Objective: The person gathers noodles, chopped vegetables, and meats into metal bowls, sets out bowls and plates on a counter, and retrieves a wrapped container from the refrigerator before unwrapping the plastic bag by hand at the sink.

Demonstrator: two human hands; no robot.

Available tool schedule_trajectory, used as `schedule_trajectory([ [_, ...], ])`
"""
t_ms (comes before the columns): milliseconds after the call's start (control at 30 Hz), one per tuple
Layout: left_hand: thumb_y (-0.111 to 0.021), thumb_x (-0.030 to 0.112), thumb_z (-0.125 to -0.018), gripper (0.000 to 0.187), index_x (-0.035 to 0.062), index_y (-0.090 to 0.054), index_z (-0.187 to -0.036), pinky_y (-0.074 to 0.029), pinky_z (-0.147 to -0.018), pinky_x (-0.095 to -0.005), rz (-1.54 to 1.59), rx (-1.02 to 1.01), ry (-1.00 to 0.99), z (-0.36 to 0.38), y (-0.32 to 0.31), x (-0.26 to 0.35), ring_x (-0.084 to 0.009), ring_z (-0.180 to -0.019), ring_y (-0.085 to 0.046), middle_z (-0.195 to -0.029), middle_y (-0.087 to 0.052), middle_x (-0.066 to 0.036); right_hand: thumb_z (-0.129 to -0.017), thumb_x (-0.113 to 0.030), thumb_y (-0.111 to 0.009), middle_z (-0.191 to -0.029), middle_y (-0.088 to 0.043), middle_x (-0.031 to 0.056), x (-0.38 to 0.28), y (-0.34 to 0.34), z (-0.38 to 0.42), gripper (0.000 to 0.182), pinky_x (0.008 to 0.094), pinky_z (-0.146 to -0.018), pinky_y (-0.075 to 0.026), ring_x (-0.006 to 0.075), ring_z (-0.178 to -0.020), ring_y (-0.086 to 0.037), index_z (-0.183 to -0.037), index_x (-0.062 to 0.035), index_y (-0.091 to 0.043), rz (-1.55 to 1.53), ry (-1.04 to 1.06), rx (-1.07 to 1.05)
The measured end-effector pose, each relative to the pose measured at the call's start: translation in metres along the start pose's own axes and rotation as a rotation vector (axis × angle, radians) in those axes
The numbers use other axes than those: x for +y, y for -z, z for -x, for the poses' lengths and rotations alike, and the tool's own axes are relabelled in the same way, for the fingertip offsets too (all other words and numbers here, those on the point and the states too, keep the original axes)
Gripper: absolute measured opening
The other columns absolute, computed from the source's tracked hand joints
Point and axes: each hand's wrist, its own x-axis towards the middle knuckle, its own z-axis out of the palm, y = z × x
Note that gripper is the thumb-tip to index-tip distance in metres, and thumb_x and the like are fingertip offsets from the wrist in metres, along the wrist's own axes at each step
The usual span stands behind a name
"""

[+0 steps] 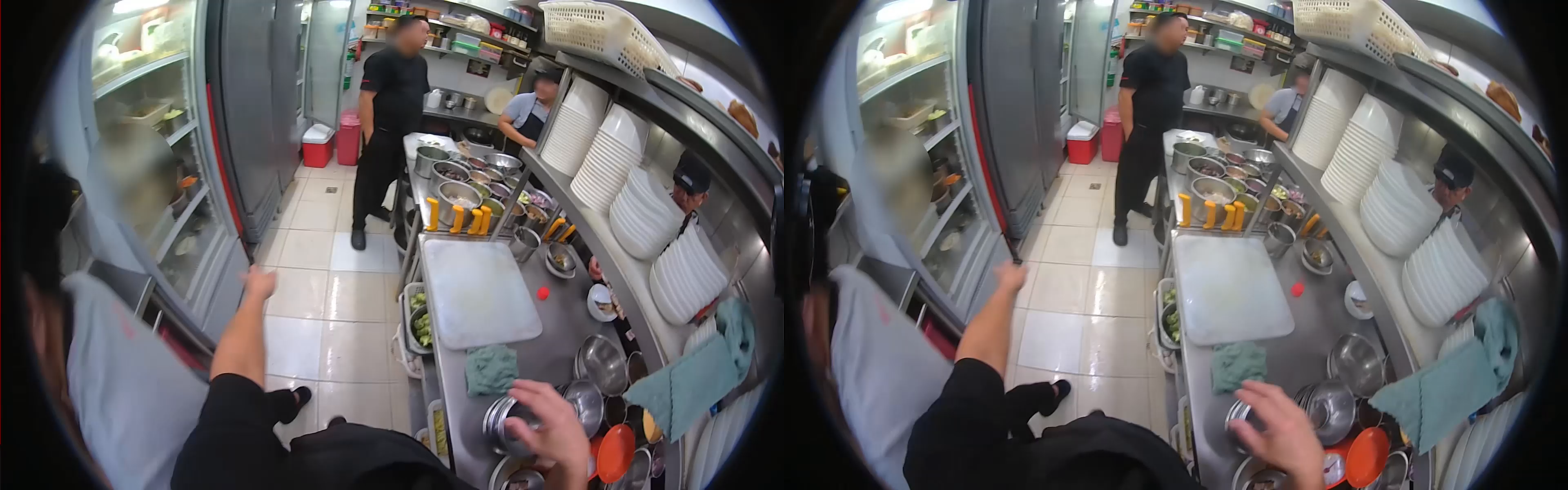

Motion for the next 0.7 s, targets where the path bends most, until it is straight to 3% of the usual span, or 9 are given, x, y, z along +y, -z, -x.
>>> schedule_trajectory([
  [33,-0.033,0.053,-0.098,0.074,-0.0067,-0.039,-0.141,-0.006,-0.114,-0.0631,-0.237,-0.093,0.0,0.006,0.014,-0.013,-0.0431,-0.138,-0.033,-0.148,-0.039,-0.022,-0.077,-0.018,-0.078,-0.119,-0.063,0.0123,0.001,-0.01,-0.012,0.04,0.0372,-0.085,-0.053,0.0319,-0.102,-0.063,-0.112,-0.0053,-0.065,-0.002,0.023,-0.015],
  [67,-0.023,0.056,-0.099,0.075,-0.005,-0.044,-0.138,-0.009,-0.11,-0.069,-0.314,-0.138,-0.036,-0.019,0.002,-0.053,-0.0447,-0.135,-0.037,-0.141,-0.047,-0.026,-0.076,-0.018,-0.079,-0.119,-0.063,0.0131,0.0,-0.018,-0.023,0.04,0.0368,-0.086,-0.053,0.0315,-0.104,-0.063,-0.113,-0.0055,-0.065,-0.028,0.009,-0.034],
  [100,-0.019,0.058,-0.099,0.078,-0.0038,-0.054,-0.131,-0.014,-0.114,-0.061,-0.217,-0.141,-0.021,-0.035,-0.009,-0.092,-0.0439,-0.131,-0.044,-0.135,-0.052,-0.027,-0.076,-0.018,-0.079,-0.119,-0.063,0.014,-0.003,-0.027,-0.03,0.041,0.0365,-0.087,-0.053,0.0311,-0.105,-0.064,-0.113,-0.0058,-0.065,-0.062,-0.025,-0.052],
  [333,-0.07,0.021,-0.079,0.029,-0.002,-0.068,-0.097,-0.05,-0.087,-0.0477,-0.08,-0.257,-0.04,-0.058,-0.074,-0.217,-0.0379,-0.1,-0.064,-0.102,-0.066,-0.024,-0.08,-0.022,-0.077,-0.118,-0.063,0.0139,-0.021,-0.046,-0.071,0.042,0.0361,-0.081,-0.055,0.0316,-0.101,-0.065,-0.116,-0.0058,-0.064,-0.015,-0.161,0.035],
  [367,-0.066,0.022,-0.083,0.028,-0.0031,-0.068,-0.095,-0.049,-0.088,-0.048,-0.17,-0.218,-0.09,-0.049,-0.081,-0.215,-0.0377,-0.1,-0.064,-0.1,-0.066,-0.025,-0.081,-0.024,-0.076,-0.119,-0.063,0.0136,-0.021,-0.048,-0.078,0.041,0.0368,-0.082,-0.054,0.0318,-0.102,-0.064,-0.116,-0.006,-0.064,-0.013,-0.182,0.042],
  [533,-0.044,0.019,-0.094,0.039,-0.0035,-0.051,-0.124,-0.052,-0.084,-0.0485,-0.261,-0.43,-0.054,-0.078,-0.11,-0.186,-0.0419,-0.096,-0.064,-0.101,-0.063,-0.027,-0.085,-0.028,-0.071,-0.119,-0.062,0.0128,-0.028,-0.072,-0.114,0.039,0.0385,-0.083,-0.053,0.0325,-0.102,-0.063,-0.116,-0.0061,-0.062,-0.019,-0.196,0.025],
  [633,-0.04,0.013,-0.093,0.049,0.0028,-0.036,-0.14,-0.057,-0.066,-0.0516,0.111,-0.332,0.304,-0.084,-0.111,-0.137,-0.0435,-0.088,-0.065,-0.106,-0.06,-0.027,-0.086,-0.029,-0.07,-0.118,-0.061,0.0127,-0.031,-0.083,-0.131,0.04,0.0393,-0.084,-0.052,0.0334,-0.103,-0.062,-0.118,-0.0061,-0.061,-0.005,-0.161,0.03],
  [667,-0.042,0.01,-0.09,0.048,0.0047,-0.041,-0.138,-0.056,-0.055,-0.0534,0.186,-0.206,0.216,-0.083,-0.114,-0.131,-0.0434,-0.084,-0.065,-0.108,-0.06,-0.028,-0.087,-0.029,-0.069,-0.118,-0.061,0.0127,-0.031,-0.086,-0.132,0.041,0.0397,-0.085,-0.052,0.0337,-0.103,-0.062,-0.119,-0.0061,-0.06,0.006,-0.166,0.044],
  [700,-0.044,0.008,-0.087,0.048,0.0042,-0.045,-0.135,-0.057,-0.06,-0.0505,0.282,-0.255,0.193,-0.087,-0.111,-0.125,-0.042,-0.092,-0.065,-0.113,-0.06,-0.028,-0.088,-0.03,-0.068,-0.117,-0.06,0.0129,-0.029,-0.089,-0.132,0.041,0.0405,-0.085,-0.051,0.0341,-0.103,-0.061,-0.121,-0.0062,-0.058,0.005,-0.176,0.031],
])
